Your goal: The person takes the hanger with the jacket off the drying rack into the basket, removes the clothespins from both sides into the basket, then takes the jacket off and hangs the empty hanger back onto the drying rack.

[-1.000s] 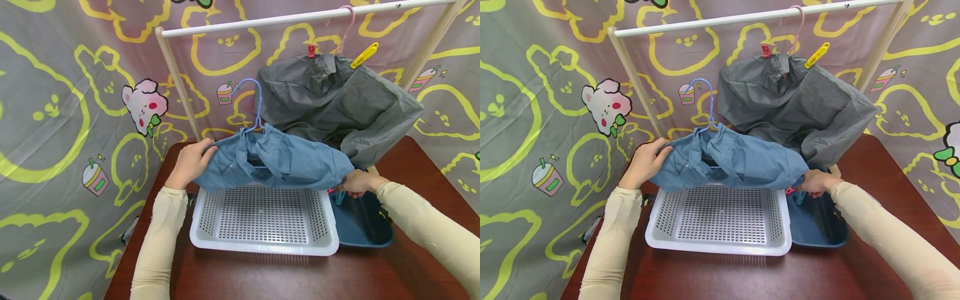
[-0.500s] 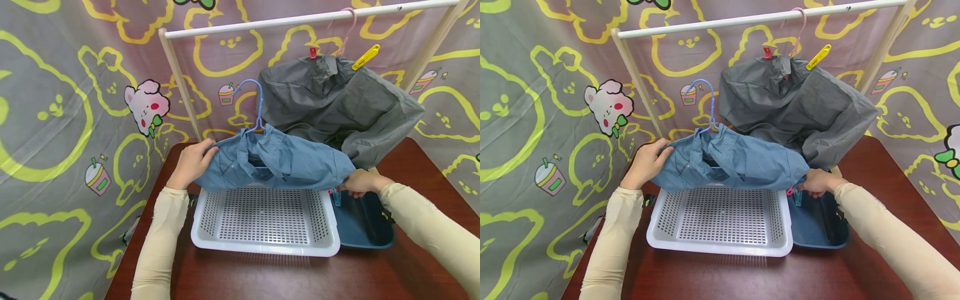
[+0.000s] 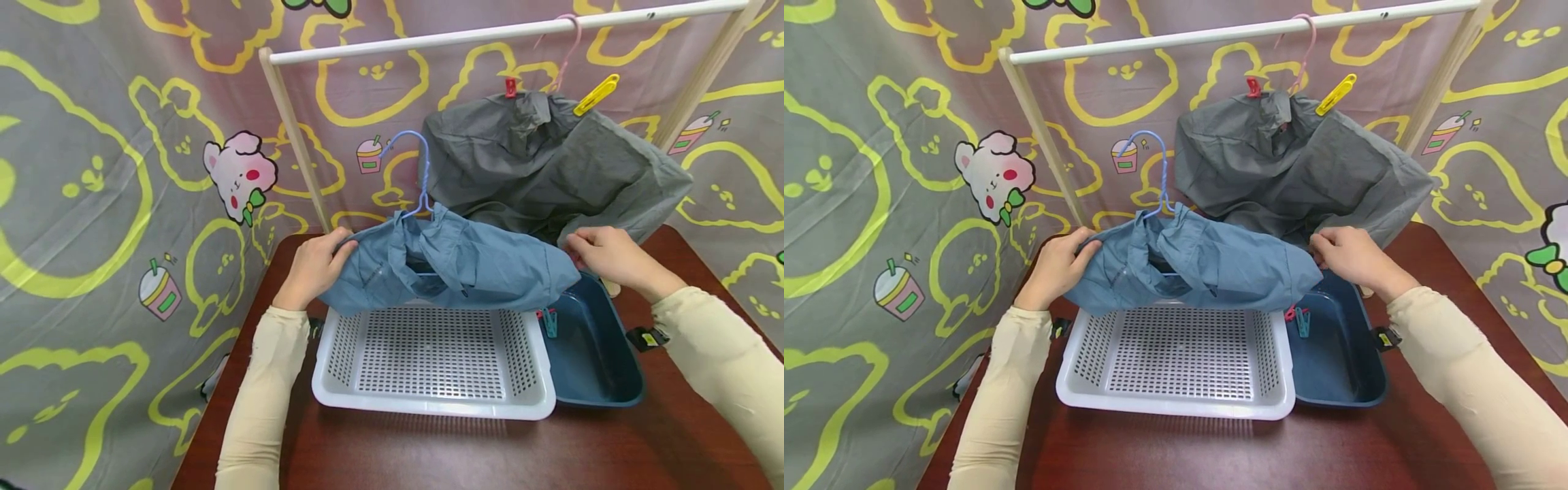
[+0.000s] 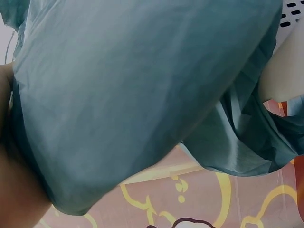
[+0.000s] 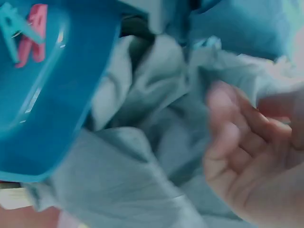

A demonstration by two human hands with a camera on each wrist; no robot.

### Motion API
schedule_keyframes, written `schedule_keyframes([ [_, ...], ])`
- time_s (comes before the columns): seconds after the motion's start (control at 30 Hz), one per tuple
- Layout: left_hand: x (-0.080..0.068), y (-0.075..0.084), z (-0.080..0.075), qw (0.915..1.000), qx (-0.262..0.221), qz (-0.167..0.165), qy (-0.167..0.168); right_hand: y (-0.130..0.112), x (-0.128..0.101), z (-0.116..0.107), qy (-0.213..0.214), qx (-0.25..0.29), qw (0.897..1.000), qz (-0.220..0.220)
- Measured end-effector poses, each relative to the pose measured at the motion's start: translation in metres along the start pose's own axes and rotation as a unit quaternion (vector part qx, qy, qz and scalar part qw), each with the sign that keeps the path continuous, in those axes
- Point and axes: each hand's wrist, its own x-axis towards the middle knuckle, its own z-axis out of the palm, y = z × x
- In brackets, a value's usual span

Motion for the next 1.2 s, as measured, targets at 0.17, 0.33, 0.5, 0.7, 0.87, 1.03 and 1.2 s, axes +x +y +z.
schedule_keyframes([
  [0.17,0.001,0.001,0.001,1.0000,0.004,0.003,0.003,-0.031,-0.004,0.004,0.112,0.010,0.991,-0.066],
  [0.33,0.002,0.003,0.001,0.9999,0.005,-0.002,0.012,-0.053,-0.003,0.020,0.118,-0.030,0.983,-0.137],
  [0.5,0.004,0.007,0.002,0.9999,0.008,-0.001,0.012,-0.056,0.000,0.033,0.123,-0.050,0.980,-0.146],
  [0.7,0.005,0.013,0.000,0.9999,0.001,-0.010,-0.002,-0.057,0.001,0.036,0.170,-0.058,0.971,-0.156],
  [0.87,0.008,0.016,0.000,0.9999,0.004,-0.008,-0.013,-0.059,0.001,0.036,0.180,-0.065,0.967,-0.167],
  [1.03,0.010,0.018,0.000,0.9995,0.022,-0.011,-0.020,-0.061,0.002,0.036,0.184,-0.066,0.966,-0.169],
  [1.2,0.010,0.021,0.001,0.9988,0.034,-0.011,-0.033,-0.062,0.003,0.037,0.183,-0.066,0.967,-0.166],
])
